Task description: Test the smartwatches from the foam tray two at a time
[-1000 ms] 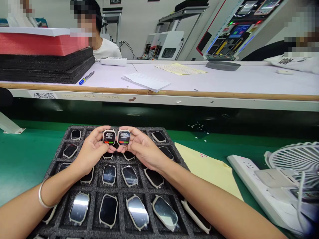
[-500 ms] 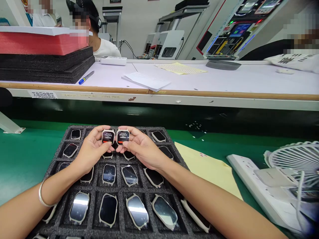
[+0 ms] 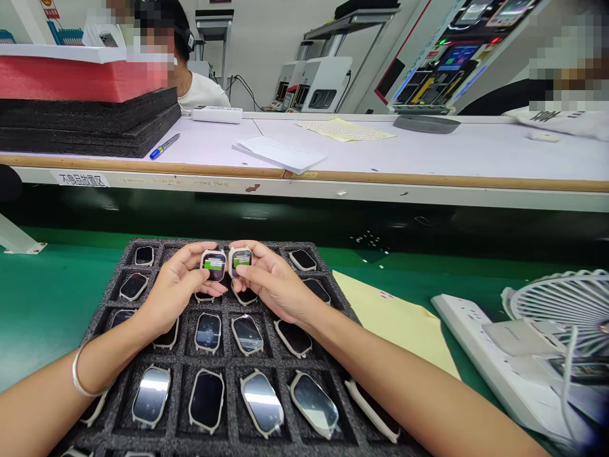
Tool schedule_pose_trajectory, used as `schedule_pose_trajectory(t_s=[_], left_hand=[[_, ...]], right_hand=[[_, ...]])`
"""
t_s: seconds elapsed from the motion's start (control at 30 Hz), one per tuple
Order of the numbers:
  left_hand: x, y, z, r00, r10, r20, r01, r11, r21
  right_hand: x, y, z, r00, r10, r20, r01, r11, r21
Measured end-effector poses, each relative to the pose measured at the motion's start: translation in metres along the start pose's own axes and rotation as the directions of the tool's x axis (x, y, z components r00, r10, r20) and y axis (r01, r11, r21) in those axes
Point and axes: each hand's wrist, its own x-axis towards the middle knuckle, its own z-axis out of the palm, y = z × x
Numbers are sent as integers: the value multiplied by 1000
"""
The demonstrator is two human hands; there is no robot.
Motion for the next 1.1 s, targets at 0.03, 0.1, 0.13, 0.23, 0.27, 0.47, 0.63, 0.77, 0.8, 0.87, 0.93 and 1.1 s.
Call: schedule_pose_trajectory(t_s=[0.03, 0.1, 0.13, 0.23, 0.27, 0.47, 0.63, 0.77, 0.8, 0.87, 0.93, 1.1], left_hand=[[0, 0, 0, 1000, -1, 2, 1, 1000, 0], [0, 0, 0, 1000, -1, -1, 1, 1000, 1], [0, 0, 0, 1000, -2, -2, 2, 1000, -1], [0, 0, 0, 1000, -6, 5, 6, 1000, -14], [0, 0, -1, 1000, -8, 8, 8, 1000, -17], [0, 0, -1, 1000, -15, 11, 16, 1000, -14], [0, 0, -1, 1000, -19, 15, 19, 1000, -16], [2, -3, -3, 1000, -32, 2, 32, 999, -41], [3, -4, -4, 999, -39, -8, 38, 998, -53], [6, -6, -6, 998, -50, -33, 47, 996, -80], [8, -6, -8, 998, -51, -47, 46, 994, -98], [15, 11, -10, 997, -19, -70, 14, 997, -80]], right_hand=[[0, 0, 0, 1000, -3, -1, 3, 1000, -1], [0, 1, 0, 1000, -9, -2, 9, 1000, -3], [0, 0, 0, 1000, -10, -2, 10, 1000, -3], [-1, -1, 0, 1000, -8, 0, 8, 1000, 4], [-1, -1, 1, 1000, -5, 2, 5, 1000, 6], [-1, 0, 0, 1000, -8, 12, 8, 1000, 13], [0, 2, -3, 1000, -11, 25, 11, 1000, 17], [4, 5, -5, 1000, -6, 19, 6, 999, 47], [5, 6, -5, 1000, 2, 19, -3, 998, 66], [8, 7, -5, 1000, 20, 19, -22, 994, 110], [11, 6, -5, 999, 41, 15, -42, 989, 141], [16, -8, -3, 992, 123, 33, -127, 980, 152]])
